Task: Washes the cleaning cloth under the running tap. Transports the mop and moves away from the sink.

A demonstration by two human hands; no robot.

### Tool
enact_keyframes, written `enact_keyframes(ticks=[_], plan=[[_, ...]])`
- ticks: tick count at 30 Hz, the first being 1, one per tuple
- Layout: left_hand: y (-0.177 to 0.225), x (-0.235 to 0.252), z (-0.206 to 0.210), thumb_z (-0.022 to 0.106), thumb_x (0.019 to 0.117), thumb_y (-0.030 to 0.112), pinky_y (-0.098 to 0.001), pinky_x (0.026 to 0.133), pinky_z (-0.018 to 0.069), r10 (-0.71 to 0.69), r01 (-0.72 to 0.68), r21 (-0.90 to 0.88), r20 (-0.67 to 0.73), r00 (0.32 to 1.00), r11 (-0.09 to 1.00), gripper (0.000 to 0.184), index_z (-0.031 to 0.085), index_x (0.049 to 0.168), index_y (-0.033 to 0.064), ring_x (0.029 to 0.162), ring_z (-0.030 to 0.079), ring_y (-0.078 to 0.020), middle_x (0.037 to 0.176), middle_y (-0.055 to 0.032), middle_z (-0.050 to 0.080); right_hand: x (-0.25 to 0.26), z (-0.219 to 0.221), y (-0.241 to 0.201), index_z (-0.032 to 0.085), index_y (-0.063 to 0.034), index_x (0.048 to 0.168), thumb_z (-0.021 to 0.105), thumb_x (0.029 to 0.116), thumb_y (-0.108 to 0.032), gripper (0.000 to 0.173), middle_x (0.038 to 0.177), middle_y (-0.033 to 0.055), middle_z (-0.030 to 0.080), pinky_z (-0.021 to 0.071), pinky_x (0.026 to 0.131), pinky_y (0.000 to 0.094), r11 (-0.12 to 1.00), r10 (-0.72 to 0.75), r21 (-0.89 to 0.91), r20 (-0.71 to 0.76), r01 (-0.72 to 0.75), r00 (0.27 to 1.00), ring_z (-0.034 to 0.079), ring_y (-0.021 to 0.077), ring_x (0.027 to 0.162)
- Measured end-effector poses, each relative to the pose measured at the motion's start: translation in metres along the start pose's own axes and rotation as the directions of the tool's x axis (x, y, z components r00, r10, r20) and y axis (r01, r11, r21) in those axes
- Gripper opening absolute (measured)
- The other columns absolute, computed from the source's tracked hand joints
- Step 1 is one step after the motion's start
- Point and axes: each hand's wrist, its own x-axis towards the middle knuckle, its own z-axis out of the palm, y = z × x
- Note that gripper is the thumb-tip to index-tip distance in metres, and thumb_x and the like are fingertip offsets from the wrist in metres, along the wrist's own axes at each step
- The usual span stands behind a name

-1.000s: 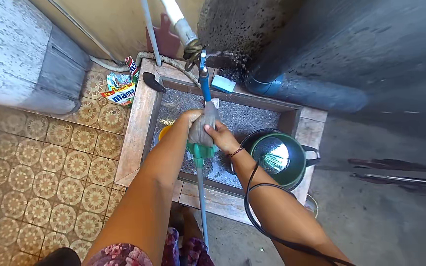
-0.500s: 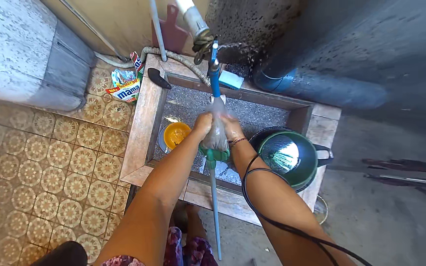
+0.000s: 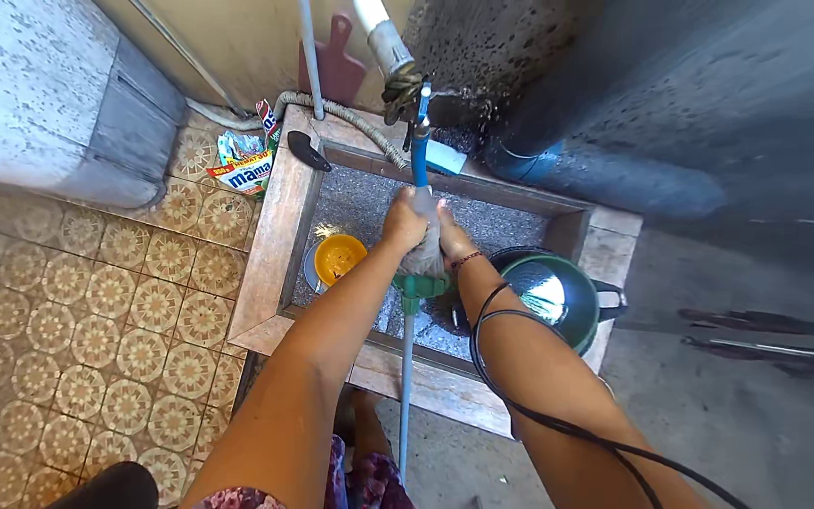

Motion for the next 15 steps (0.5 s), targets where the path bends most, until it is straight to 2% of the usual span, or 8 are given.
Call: enact_keyframes(ticks=[2,5,7,10,11,12,14,15], plan=[[0.002,0.000,0.008,0.069,0.0923,0.004,-0.0527,0.108,0.0472,0.002,-0.009,-0.085,-0.086,0.996,0.996,0.054,0.048,0.141,-0.0034,0.127,0.058,-0.0367,0.135,-0.0270,0.058,-0.005,0.002,0.002,0.040,-0.0166,0.156,0.029,0.0975,-0.079,0.086,0.148,0.0139,0.055,0.0462,0.108,0.0557,0.999,0.018,0.050,-0.012,-0.018,1.000,0.055,0.0290,0.134],[-0.011,0.003,0.019,0.070,0.0918,0.006,-0.0485,0.112,0.0435,0.095,-0.115,-0.126,-0.154,0.984,0.985,0.056,0.047,0.142,-0.0067,0.131,0.053,-0.0365,0.138,-0.0282,0.054,-0.013,0.006,-0.002,0.057,-0.0064,0.141,0.031,0.1030,-0.070,0.078,0.133,0.0186,0.064,0.0497,0.102,0.0552,0.998,0.063,0.011,-0.106,-0.063,0.992,0.062,0.0311,0.122],[-0.022,0.005,0.022,0.072,0.0947,0.019,-0.0503,0.118,0.0358,0.138,-0.149,-0.073,-0.147,0.979,0.986,0.061,0.047,0.144,-0.0069,0.140,0.045,-0.0395,0.146,-0.0293,0.049,-0.015,0.009,-0.003,0.062,0.0002,0.130,0.035,0.1091,-0.054,0.064,0.125,0.0246,0.065,0.0486,0.098,0.0579,0.992,0.031,-0.117,-0.191,-0.054,0.981,0.062,0.0362,0.116],[-0.020,-0.001,0.010,0.065,0.0969,0.051,-0.0668,0.120,0.0207,-0.094,0.094,0.047,-0.004,0.996,0.994,0.078,0.039,0.157,0.0085,0.154,0.017,-0.0476,0.166,-0.0269,0.021,-0.018,0.014,-0.011,0.060,0.0075,0.127,0.037,0.1119,-0.039,0.054,0.122,0.0325,0.062,0.0462,0.097,0.0627,0.968,-0.055,-0.250,-0.255,-0.011,0.965,0.061,0.0441,0.114],[-0.022,-0.003,0.008,0.065,0.0960,0.054,-0.0669,0.119,0.0250,-0.165,0.166,-0.033,0.030,0.986,0.986,0.082,0.036,0.159,0.0108,0.152,0.022,-0.0478,0.166,-0.0273,0.022,-0.021,0.015,-0.014,0.057,0.0085,0.130,0.039,0.1114,-0.039,0.054,0.124,0.0336,0.061,0.0459,0.098,0.0632,0.971,-0.063,-0.240,-0.270,-0.003,0.961,0.061,0.0456,0.116],[-0.028,-0.003,0.008,0.066,0.0966,0.053,-0.0619,0.116,0.0337,-0.202,0.212,-0.168,0.077,0.976,0.963,0.084,0.031,0.160,0.0104,0.147,0.034,-0.0429,0.161,-0.0259,0.032,-0.023,0.015,-0.017,0.054,0.0080,0.133,0.042,0.1108,-0.040,0.054,0.125,0.0331,0.061,0.0470,0.098,0.0625,0.978,-0.071,-0.209,-0.278,0.012,0.958,0.061,0.0449,0.116],[-0.038,-0.007,0.006,0.061,0.1027,0.041,-0.0528,0.111,0.0429,-0.172,0.263,-0.445,0.234,0.957,0.856,0.077,0.021,0.161,0.0094,0.137,0.049,-0.0340,0.153,-0.0239,0.044,-0.029,0.016,-0.023,0.053,0.0039,0.136,0.047,0.1094,-0.036,0.048,0.125,0.0292,0.061,0.0503,0.094,0.0598,0.989,-0.110,-0.122,-0.248,0.082,0.962,0.062,0.0402,0.111],[-0.043,-0.007,0.006,0.062,0.1028,0.031,-0.0500,0.108,0.0460,-0.135,0.267,-0.553,0.268,0.954,0.789,0.072,0.024,0.159,0.0083,0.131,0.054,-0.0313,0.147,-0.0231,0.049,-0.033,0.015,-0.028,0.054,0.0012,0.137,0.048,0.1087,-0.028,0.041,0.124,0.0265,0.062,0.0507,0.091,0.0574,0.987,-0.147,-0.096,-0.217,0.129,0.965,0.062,0.0369,0.108]])
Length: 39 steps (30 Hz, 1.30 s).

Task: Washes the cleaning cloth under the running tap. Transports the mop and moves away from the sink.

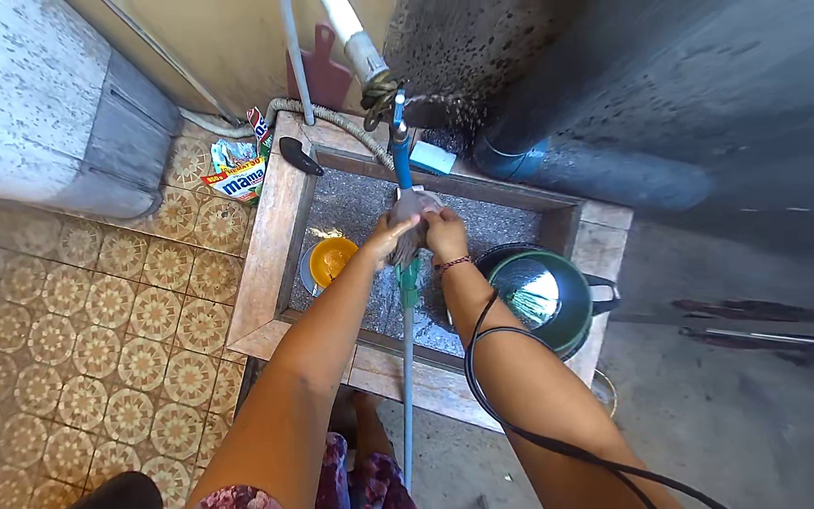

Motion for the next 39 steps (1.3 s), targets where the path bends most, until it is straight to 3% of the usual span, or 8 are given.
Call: enact_keyframes(ticks=[4,8,14,21,27,31,35,39], plan=[[-0.004,0.007,0.009,0.066,0.0975,0.015,-0.0426,0.088,0.0559,-0.074,0.065,-0.137,-0.057,0.996,0.988,0.039,0.055,0.132,-0.0004,0.097,0.066,-0.0226,0.109,-0.0160,0.067,-0.012,-0.018,-0.018,0.047,-0.0029,0.147,0.045,0.1027,-0.003,0.045,0.139,0.0221,0.060,0.0520,0.094,0.0531,0.971,-0.164,-0.149,0.138,0.184,0.977,0.064,0.0345,0.116],[0.010,0.004,0.023,0.055,0.1058,0.041,-0.0461,0.102,0.0503,-0.075,0.070,-0.074,-0.069,0.995,0.995,0.053,0.058,0.134,-0.0039,0.114,0.064,-0.0264,0.124,-0.0207,0.066,-0.020,-0.033,-0.044,0.055,0.0021,0.141,0.051,0.1056,-0.012,0.038,0.135,0.0274,0.061,0.0496,0.100,0.0600,0.770,-0.371,-0.485,0.188,0.414,0.909,0.063,0.0433,0.120],[0.044,-0.036,0.042,0.050,0.1060,0.043,-0.0387,0.085,0.0535,-0.074,0.073,0.022,0.014,0.997,0.997,0.045,0.059,0.130,0.0061,0.096,0.062,-0.0185,0.112,-0.0116,0.065,-0.029,-0.032,-0.112,0.061,-0.0104,0.144,0.051,0.1065,-0.033,0.044,0.146,0.0209,0.057,0.0378,0.108,0.0627,0.256,-0.920,-0.443,0.162,0.859,0.358,0.052,0.0418,0.134],[0.037,-0.032,0.032,0.059,0.1035,0.038,-0.0448,0.095,0.0526,-0.069,0.064,-0.080,-0.062,0.996,0.995,0.046,0.057,0.135,0.0048,0.107,0.063,-0.0231,0.120,-0.0154,0.065,-0.026,-0.025,-0.170,0.078,-0.0204,0.109,0.060,0.1033,-0.035,0.023,0.117,0.0077,0.073,0.0287,0.111,0.0682,-0.098,-0.863,-0.554,0.461,0.827,0.206,0.063,0.0344,0.119],[0.014,-0.035,0.012,0.056,0.1045,0.040,-0.0406,0.089,0.0551,-0.022,0.022,-0.143,0.003,1.000,0.990,0.042,0.060,0.131,0.0086,0.099,0.066,-0.0184,0.111,-0.0101,0.068,-0.036,-0.007,-0.170,0.078,-0.0157,0.105,0.071,0.0939,-0.046,0.033,0.094,0.0112,0.070,0.0311,0.108,0.0661,0.109,-0.898,-0.649,0.261,0.753,0.355,0.065,0.0350,0.103],[0.004,-0.061,0.003,0.053,0.1063,0.040,-0.0406,0.092,0.0555,-0.065,0.063,-0.132,-0.012,0.998,0.989,0.045,0.058,0.133,0.0037,0.101,0.066,-0.0202,0.113,-0.0141,0.068,-0.015,-0.023,-0.120,0.047,0.0051,0.142,0.068,0.0962,-0.039,0.067,0.129,0.0221,0.062,0.0473,0.108,0.0454,0.644,-0.736,-0.216,0.089,0.734,0.671,0.061,0.0279,0.121],[0.015,-0.100,0.004,0.040,0.1115,0.033,-0.0316,0.088,0.0545,-0.099,0.101,-0.164,0.023,0.995,0.981,0.040,0.058,0.130,0.0030,0.096,0.065,-0.0129,0.108,-0.0097,0.067,-0.002,-0.038,0.018,0.039,-0.0085,0.156,0.026,0.1084,-0.057,0.069,0.158,0.0119,0.045,0.0420,0.114,0.0493,0.982,-0.189,0.044,0.278,0.184,0.942,0.047,0.0243,0.142],[0.025,-0.118,0.007,0.027,0.1140,0.028,-0.0261,0.080,0.0546,-0.161,0.190,-0.195,0.155,0.975,0.962,0.039,0.057,0.124,0.0049,0.085,0.064,-0.0077,0.095,-0.0034,0.066,-0.047,-0.029,0.051,0.045,-0.0025,0.143,0.014,0.1145,-0.025,0.048,0.115,0.0075,0.061,0.0524,0.086,0.0258,0.916,0.080,0.348,0.334,-0.202,0.939,0.061,0.0091,0.100]])
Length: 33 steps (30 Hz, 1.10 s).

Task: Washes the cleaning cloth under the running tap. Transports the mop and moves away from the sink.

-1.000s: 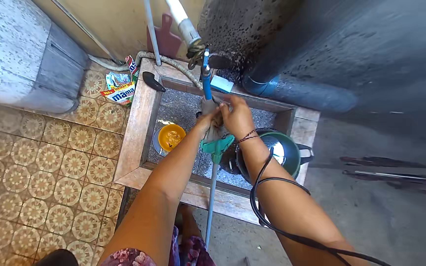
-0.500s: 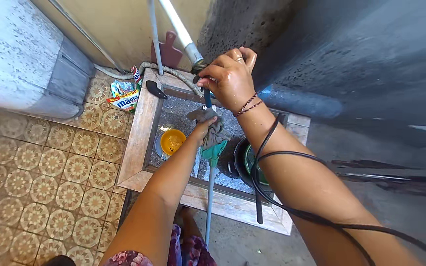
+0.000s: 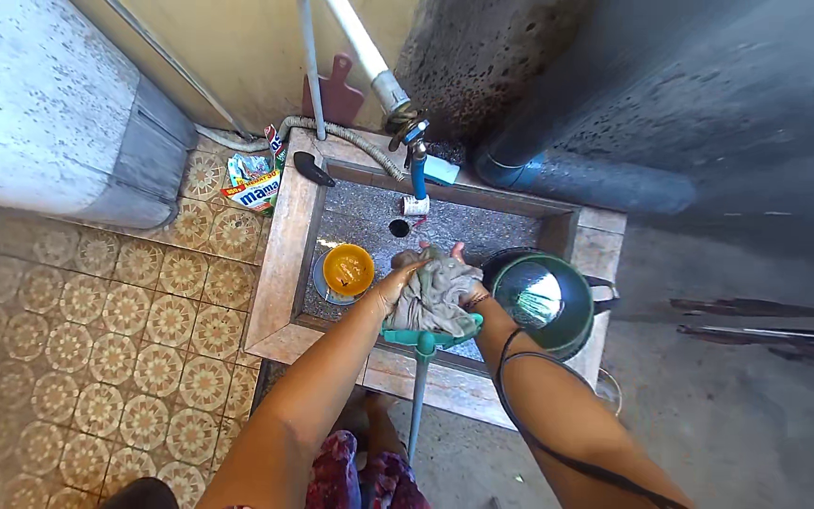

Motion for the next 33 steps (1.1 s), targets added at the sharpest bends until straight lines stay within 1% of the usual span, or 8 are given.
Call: enact_keyframes(ticks=[2,4,10,14,16,18,23,33], plan=[[-0.002,0.001,-0.007,0.023,0.1141,0.032,-0.0261,0.074,0.0558,-0.048,0.047,-0.035,-0.006,0.999,0.998,0.042,0.058,0.114,0.0077,0.078,0.065,-0.0085,0.086,-0.0023,0.066,0.001,-0.008,0.004,0.042,-0.0116,0.152,0.010,0.1045,-0.066,0.079,0.121,0.0065,0.070,0.0577,0.088,0.0307,0.980,-0.069,0.197,0.221,0.024,0.973,0.068,0.0133,0.106],[-0.004,0.011,-0.017,0.022,0.1138,0.037,-0.0290,0.072,0.0575,-0.070,0.067,-0.057,-0.048,0.996,0.996,0.048,0.060,0.111,0.0070,0.077,0.067,-0.0117,0.084,-0.0046,0.068,0.005,-0.017,-0.004,0.037,-0.0149,0.158,0.048,0.0824,-0.088,0.105,0.133,0.0062,0.067,0.0579,0.096,0.0352,0.970,-0.222,0.177,0.367,0.167,0.903,0.067,0.0166,0.116],[-0.011,0.024,0.002,0.021,0.1096,0.055,-0.0361,0.080,0.0545,-0.032,0.019,-0.052,-0.248,0.968,0.998,0.062,0.057,0.127,0.0074,0.088,0.063,-0.0169,0.099,-0.0096,0.065,-0.014,0.017,-0.045,0.059,-0.0056,0.134,0.094,0.0701,-0.027,0.076,0.144,0.0195,0.051,0.0487,0.104,0.0495,0.699,-0.278,-0.598,0.280,0.393,0.919,0.053,0.0297,0.129],[-0.010,0.010,0.001,0.029,0.0984,0.074,-0.0349,0.088,0.0581,0.173,-0.164,-0.158,0.043,0.984,0.974,0.078,0.054,0.134,0.0087,0.098,0.068,-0.0140,0.105,-0.0063,0.071,-0.019,0.024,-0.040,0.057,-0.0007,0.112,0.087,0.0785,-0.016,0.047,0.106,0.0126,0.064,0.0570,0.084,0.0395,0.760,-0.444,-0.501,0.065,0.414,0.894,0.065,0.0180,0.095],[-0.013,0.003,0.006,0.064,0.0970,0.041,-0.0330,0.085,0.0598,0.197,-0.154,-0.227,0.180,0.964,0.962,0.044,0.055,0.124,0.0060,0.090,0.071,-0.0121,0.097,-0.0035,0.073,-0.021,0.023,-0.043,0.058,-0.0023,0.107,0.082,0.0823,-0.015,0.037,0.089,0.0057,0.064,0.0581,0.075,0.0335,0.798,-0.467,-0.437,-0.013,0.415,0.884,0.065,0.0105,0.079],[-0.010,-0.006,0.017,0.066,0.0904,0.004,-0.0332,0.082,0.0601,0.158,-0.128,-0.161,0.193,0.968,0.979,0.029,0.056,0.118,0.0029,0.085,0.071,-0.0131,0.092,-0.0045,0.072,-0.022,0.021,-0.046,0.060,-0.0014,0.106,0.080,0.0856,-0.016,0.032,0.087,0.0047,0.064,0.0570,0.075,0.0325,0.794,-0.464,-0.457,-0.028,0.401,0.885,0.063,0.0089,0.077],[-0.013,-0.009,0.036,0.080,0.0779,0.001,-0.0369,0.097,0.0549,0.154,-0.150,0.295,0.011,0.988,0.944,0.070,0.047,0.139,-0.0058,0.108,0.066,-0.0193,0.119,-0.0178,0.066,-0.025,0.027,-0.059,0.068,-0.0010,0.101,0.072,0.0945,-0.018,0.018,0.086,0.0022,0.067,0.0555,0.078,0.0284,0.724,-0.483,-0.570,-0.015,0.389,0.876,0.063,0.0042,0.078],[-0.003,-0.015,0.058,0.072,0.0891,0.016,-0.0486,0.101,0.0506,0.255,-0.139,0.549,-0.139,0.957,0.824,0.049,0.056,0.130,-0.0064,0.116,0.064,-0.0296,0.120,-0.0226,0.066,-0.043,0.055,-0.102,0.071,0.0026,0.106,0.054,0.1048,-0.022,0.029,0.095,0.0249,0.069,0.0490,0.087,0.0623,0.396,-0.328,-0.914,-0.055,0.084,0.943,0.067,0.0390,0.094]])
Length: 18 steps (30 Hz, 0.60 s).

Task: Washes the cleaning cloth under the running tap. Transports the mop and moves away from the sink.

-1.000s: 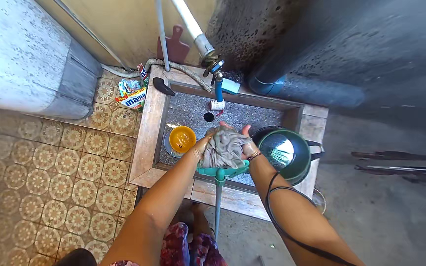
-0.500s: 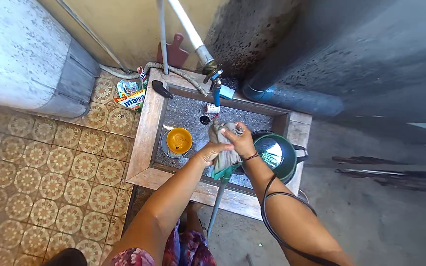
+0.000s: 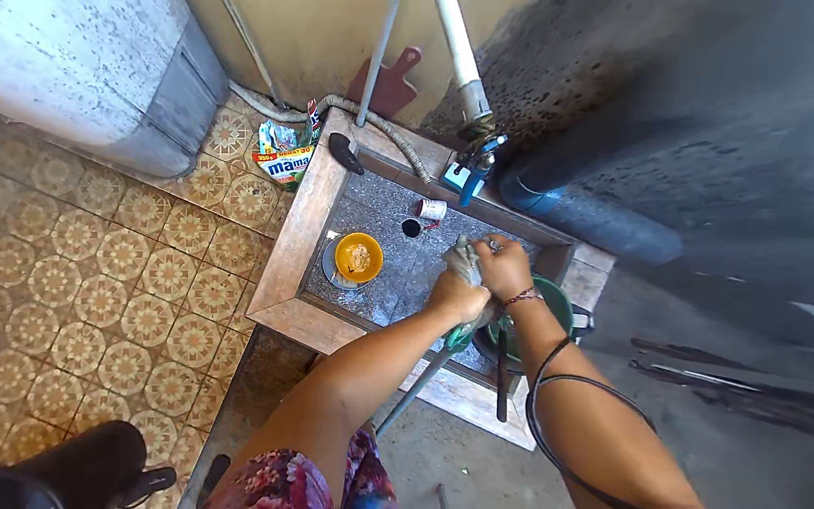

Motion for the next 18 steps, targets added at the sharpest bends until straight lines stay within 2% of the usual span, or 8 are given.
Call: enact_keyframes(ticks=[6,9,12,13,14,15,16,18], plan=[[0.001,-0.008,-0.008,0.068,0.0928,0.018,-0.0509,0.102,0.0500,0.111,-0.113,0.098,0.019,0.994,0.989,0.041,0.062,0.126,-0.0044,0.116,0.065,-0.0303,0.119,-0.0215,0.068,-0.002,-0.012,-0.040,0.067,0.0072,0.112,0.045,0.1082,-0.028,0.041,0.115,0.0339,0.066,0.0460,0.095,0.0699,0.939,0.141,-0.339,0.219,-0.060,0.966,0.063,0.0501,0.114],[0.003,-0.024,-0.021,0.072,0.0914,0.024,-0.0535,0.102,0.0502,0.042,-0.032,0.162,-0.056,0.998,0.986,0.047,0.061,0.128,-0.0043,0.116,0.065,-0.0319,0.119,-0.0220,0.069,-0.024,-0.014,-0.040,0.052,0.0050,0.136,0.048,0.1087,-0.036,0.049,0.134,0.0357,0.055,0.0474,0.099,0.0668,0.997,0.022,-0.076,0.202,-0.007,0.979,0.059,0.0503,0.120],[-0.002,-0.052,-0.023,0.074,0.0868,0.005,-0.0439,0.099,0.0534,0.040,-0.061,-0.126,-0.170,0.985,0.990,0.058,0.049,0.136,-0.0118,0.112,0.065,-0.0272,0.121,-0.0251,0.065,-0.071,-0.007,-0.007,0.028,-0.0062,0.161,0.049,0.1070,-0.038,0.066,0.164,0.0299,0.023,0.0401,0.113,0.0618,0.958,-0.086,0.277,0.015,0.079,0.996,0.040,0.0469,0.144],[-0.001,-0.065,-0.021,0.071,0.0842,-0.001,-0.0427,0.093,0.0559,0.020,-0.067,-0.248,-0.185,0.983,0.966,0.060,0.045,0.138,-0.0104,0.107,0.065,-0.0259,0.119,-0.0242,0.064,-0.092,0.004,0.013,0.030,-0.0050,0.161,0.046,0.1065,-0.031,0.062,0.165,0.0266,0.026,0.0364,0.119,0.0550,0.918,-0.062,0.386,-0.087,0.091,0.994,0.036,0.0412,0.148],[0.003,-0.080,-0.019,0.067,0.0855,-0.004,-0.0428,0.089,0.0566,0.001,-0.064,-0.340,-0.184,0.983,0.938,0.057,0.045,0.138,-0.0087,0.104,0.065,-0.0255,0.118,-0.0233,0.064,-0.118,0.016,0.035,0.038,0.0004,0.156,0.047,0.1021,-0.018,0.057,0.160,0.0272,0.035,0.0364,0.120,0.0496,0.878,0.008,0.474,-0.166,0.073,0.986,0.039,0.0382,0.147],[0.007,-0.094,-0.016,0.063,0.0878,-0.005,-0.0432,0.085,0.0579,-0.013,-0.061,-0.396,-0.180,0.984,0.916,0.050,0.049,0.135,-0.0076,0.099,0.066,-0.0251,0.114,-0.0221,0.065,-0.148,0.025,0.054,0.043,0.0058,0.150,0.051,0.0957,-0.005,0.056,0.154,0.0296,0.042,0.0374,0.119,0.0476,0.852,0.099,0.523,-0.153,-0.005,0.983,0.043,0.0386,0.143],[0.015,-0.111,-0.012,0.060,0.0908,-0.004,-0.0439,0.083,0.0582,-0.028,-0.051,-0.434,-0.172,0.985,0.899,0.040,0.052,0.130,-0.0076,0.096,0.067,-0.0251,0.110,-0.0212,0.066,-0.182,0.033,0.069,0.044,0.0077,0.148,0.058,0.0905,0.003,0.059,0.152,0.0314,0.044,0.0365,0.120,0.0497,0.835,0.176,0.537,-0.049,-0.122,0.983,0.043,0.0410,0.143],[0.029,-0.145,0.002,0.052,0.0956,0.000,-0.0425,0.079,0.0591,-0.038,-0.030,-0.486,-0.130,0.991,0.873,0.026,0.057,0.120,-0.0061,0.089,0.068,-0.0227,0.101,-0.0172,0.067,-0.244,0.056,0.089,0.042,0.0042,0.151,0.073,0.0831,0.002,0.075,0.151,0.0316,0.045,0.0370,0.118,0.0560,0.808,0.201,0.536,0.141,-0.245,0.969,0.045,0.0441,0.141]])
